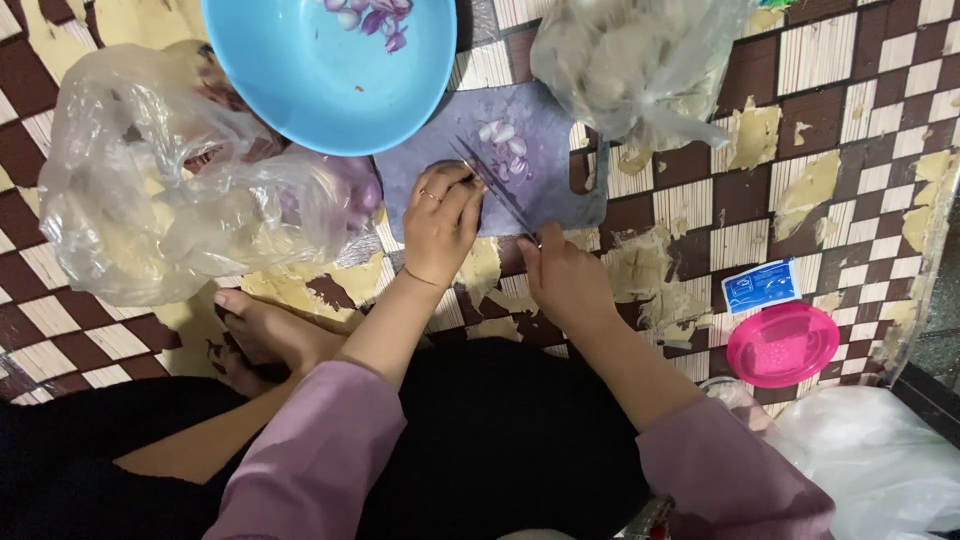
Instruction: Slicing shallots into thin pieces using a knife on a small cutting board while sitting on the floor.
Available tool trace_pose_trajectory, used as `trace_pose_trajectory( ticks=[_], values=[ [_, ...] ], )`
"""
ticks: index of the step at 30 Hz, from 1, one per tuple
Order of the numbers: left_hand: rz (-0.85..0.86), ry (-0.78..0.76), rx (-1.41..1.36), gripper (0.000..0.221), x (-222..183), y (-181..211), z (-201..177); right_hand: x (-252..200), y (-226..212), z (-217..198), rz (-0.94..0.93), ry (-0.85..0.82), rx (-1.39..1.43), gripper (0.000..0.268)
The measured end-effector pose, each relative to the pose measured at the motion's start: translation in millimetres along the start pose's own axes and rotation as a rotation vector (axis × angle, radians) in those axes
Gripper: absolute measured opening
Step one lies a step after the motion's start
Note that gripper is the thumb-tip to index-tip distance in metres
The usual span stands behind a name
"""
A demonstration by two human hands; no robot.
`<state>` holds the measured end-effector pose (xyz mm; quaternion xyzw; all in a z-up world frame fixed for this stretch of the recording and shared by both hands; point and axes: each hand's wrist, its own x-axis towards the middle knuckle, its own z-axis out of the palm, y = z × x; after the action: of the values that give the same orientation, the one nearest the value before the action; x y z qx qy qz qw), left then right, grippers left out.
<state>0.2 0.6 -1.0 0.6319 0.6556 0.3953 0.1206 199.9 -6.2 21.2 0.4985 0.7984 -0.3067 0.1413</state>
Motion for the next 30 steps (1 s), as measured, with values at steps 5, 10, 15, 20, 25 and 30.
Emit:
trace_pose_trajectory(
  ticks=[5,10,15,20,25,30],
  values=[
    [0.011,0.027,-0.013,0.008,2.3,-0.6,1.0,0.8,-1.7,-6.7,0.028,0.006,0.052,0.050],
    [0.012,0.028,-0.007,0.007,2.1,0.5,0.8,0.8,-2.2,-8.9,0.022,-0.011,0.060,0.051],
    [0.011,0.018,-0.023,0.007,0.3,-0.4,0.9,6.3,-3.2,-4.9,0.014,-0.030,-0.004,0.051],
    [0.011,0.010,-0.041,0.006,-1.7,-2.8,2.9,19.5,-8.0,3.0,-0.013,0.046,-0.049,0.049],
    [0.007,-0.006,-0.062,0.008,-5.4,-4.5,4.4,18.7,-17.8,-1.6,0.008,0.079,-0.089,0.046],
    [0.016,-0.011,-0.070,0.004,-4.8,-7.1,4.0,8.7,-6.8,-17.8,0.057,-0.009,0.156,0.048]
  ],
)
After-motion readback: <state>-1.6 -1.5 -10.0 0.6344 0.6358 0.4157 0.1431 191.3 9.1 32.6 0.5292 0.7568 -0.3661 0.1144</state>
